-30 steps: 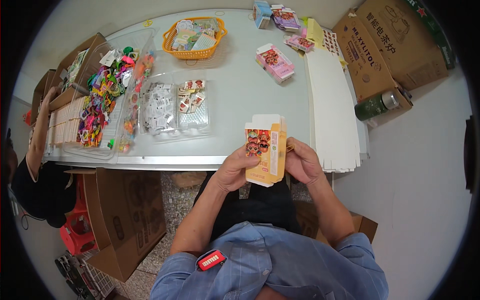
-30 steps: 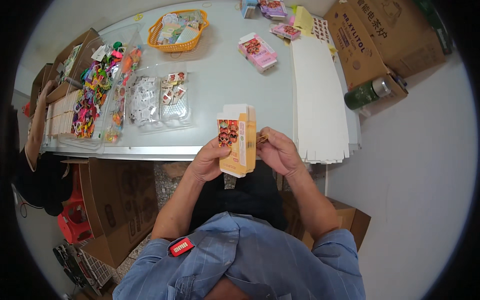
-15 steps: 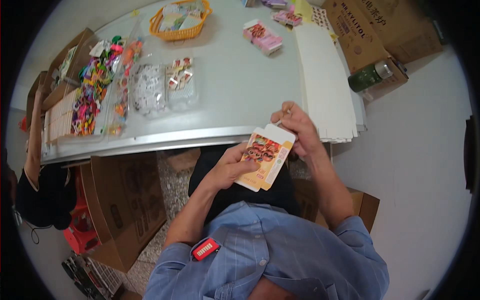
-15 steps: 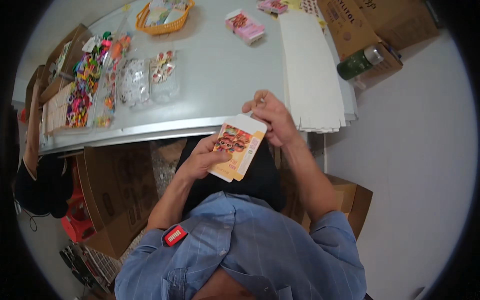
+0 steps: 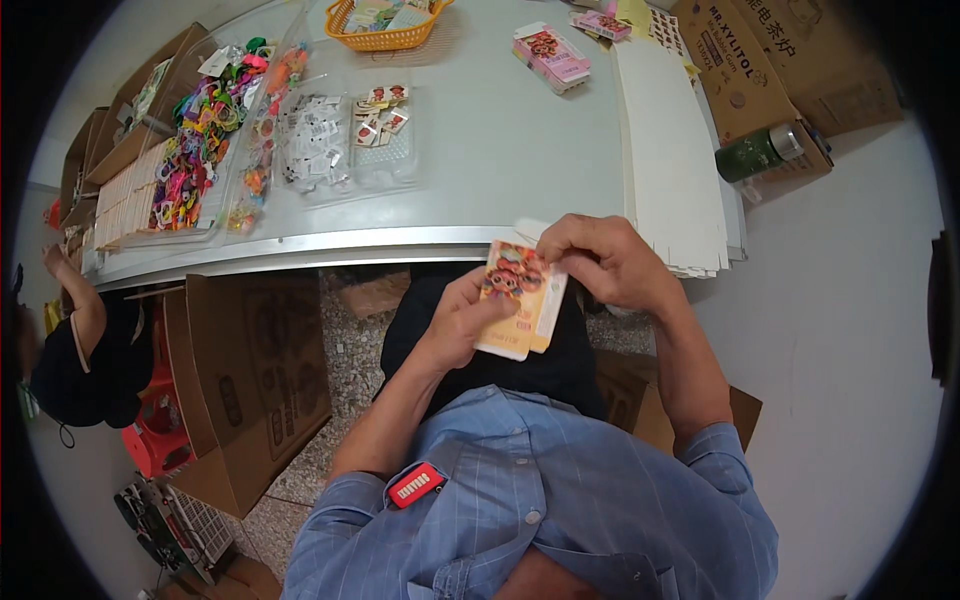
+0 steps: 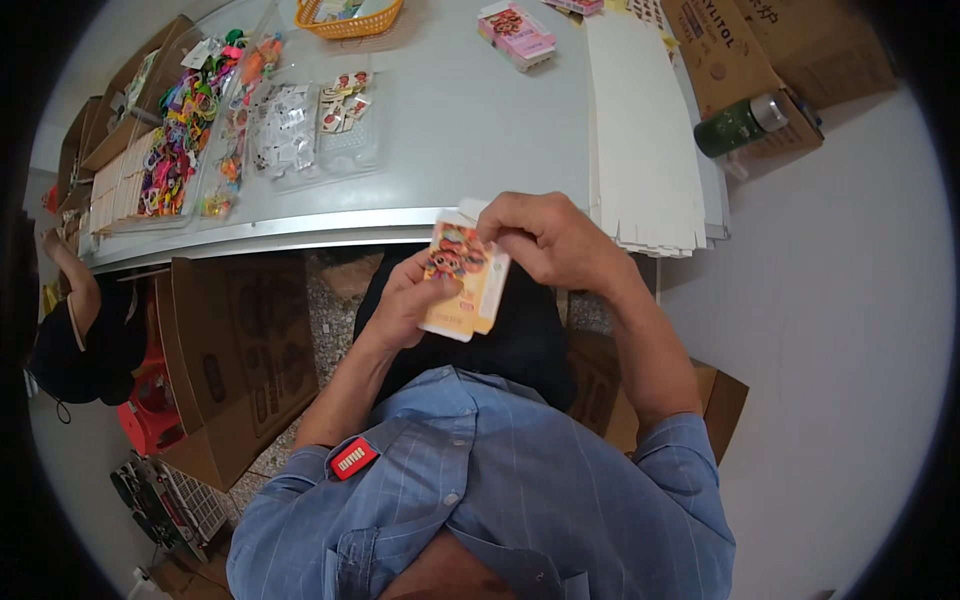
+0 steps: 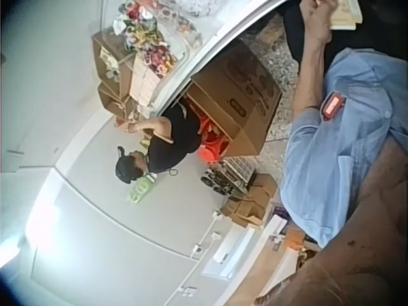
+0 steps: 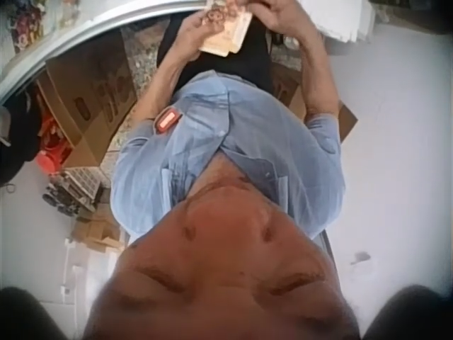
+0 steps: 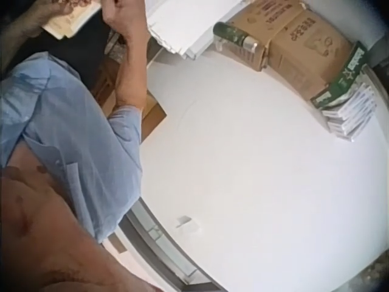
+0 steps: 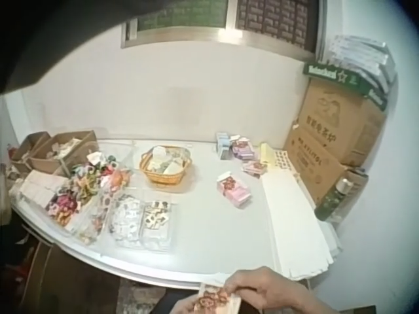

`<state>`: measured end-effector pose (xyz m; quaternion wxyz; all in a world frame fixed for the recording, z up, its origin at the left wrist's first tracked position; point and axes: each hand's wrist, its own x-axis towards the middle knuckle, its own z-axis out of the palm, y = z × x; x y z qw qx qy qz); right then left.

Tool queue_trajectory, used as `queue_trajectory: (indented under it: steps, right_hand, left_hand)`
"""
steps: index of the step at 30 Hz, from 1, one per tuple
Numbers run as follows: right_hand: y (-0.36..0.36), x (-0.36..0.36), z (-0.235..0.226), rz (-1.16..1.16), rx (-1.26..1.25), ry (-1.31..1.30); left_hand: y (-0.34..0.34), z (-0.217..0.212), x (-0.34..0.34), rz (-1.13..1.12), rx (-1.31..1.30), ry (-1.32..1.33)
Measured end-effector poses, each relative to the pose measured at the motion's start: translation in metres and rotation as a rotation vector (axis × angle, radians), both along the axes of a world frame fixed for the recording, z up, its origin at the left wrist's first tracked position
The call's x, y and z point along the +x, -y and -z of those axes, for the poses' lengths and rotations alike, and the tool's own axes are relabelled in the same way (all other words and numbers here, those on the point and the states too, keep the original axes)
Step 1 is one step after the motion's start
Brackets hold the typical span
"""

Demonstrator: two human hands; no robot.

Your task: Assembling and organizing small cardboard product boxes at a workbench.

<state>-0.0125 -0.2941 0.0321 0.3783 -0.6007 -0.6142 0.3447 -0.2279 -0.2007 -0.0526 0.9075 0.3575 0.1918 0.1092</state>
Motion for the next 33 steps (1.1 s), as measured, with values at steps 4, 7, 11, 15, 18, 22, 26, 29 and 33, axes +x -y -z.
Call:
queue_trajectory:
  steps: [4, 7, 11, 15, 18, 22, 26, 29, 33]
  right_hand:
    - [0.009, -0.044, 0.004, 0.105, 0.298, 0.154]
    - [0.022, -0.07, 0.01, 0.135, 0.315, 0.105]
    - [0.031, -0.077, 0.013, 0.218, 0.285, 0.03]
    - [0.028, -0.082, 0.02, 0.254, 0.259, -0.076]
    - [0.03, -0.085, 0.011, 0.364, 0.333, 0.08]
    - [0.046, -0.063, 0.025, 0.585, 0.494, 0.21]
    - [0.034, -0.053, 0.026, 0.59, -0.109, -0.706]
    - [0.013, -0.05, 0.039, 0.428, -0.123, -0.794]
    - [-0.006, -0.034, 0.042, 0.418, -0.085, -0.674]
  left_hand:
    - [-0.003, -0.005, 0.012, -0.246, -0.165, 0.038]
    - [-0.013, 0.002, 0.024, -0.427, -0.234, 0.042]
    - [-0.022, -0.001, 0.02, -0.384, -0.253, 0.059]
    - [-0.018, 0.003, 0.023, -0.428, -0.21, 0.048]
    - [-0.018, 0.002, 0.023, -0.435, -0.221, 0.048]
    - [-0.029, -0.021, 0.016, -0.346, -0.052, 0.108]
    - [-0.015, -0.022, 0.022, -0.297, 0.141, 0.065]
    - [-0.003, -0.022, 0.032, -0.206, 0.381, 0.047]
    - [-0.017, -0.024, 0.046, -0.261, 0.375, 0.05]
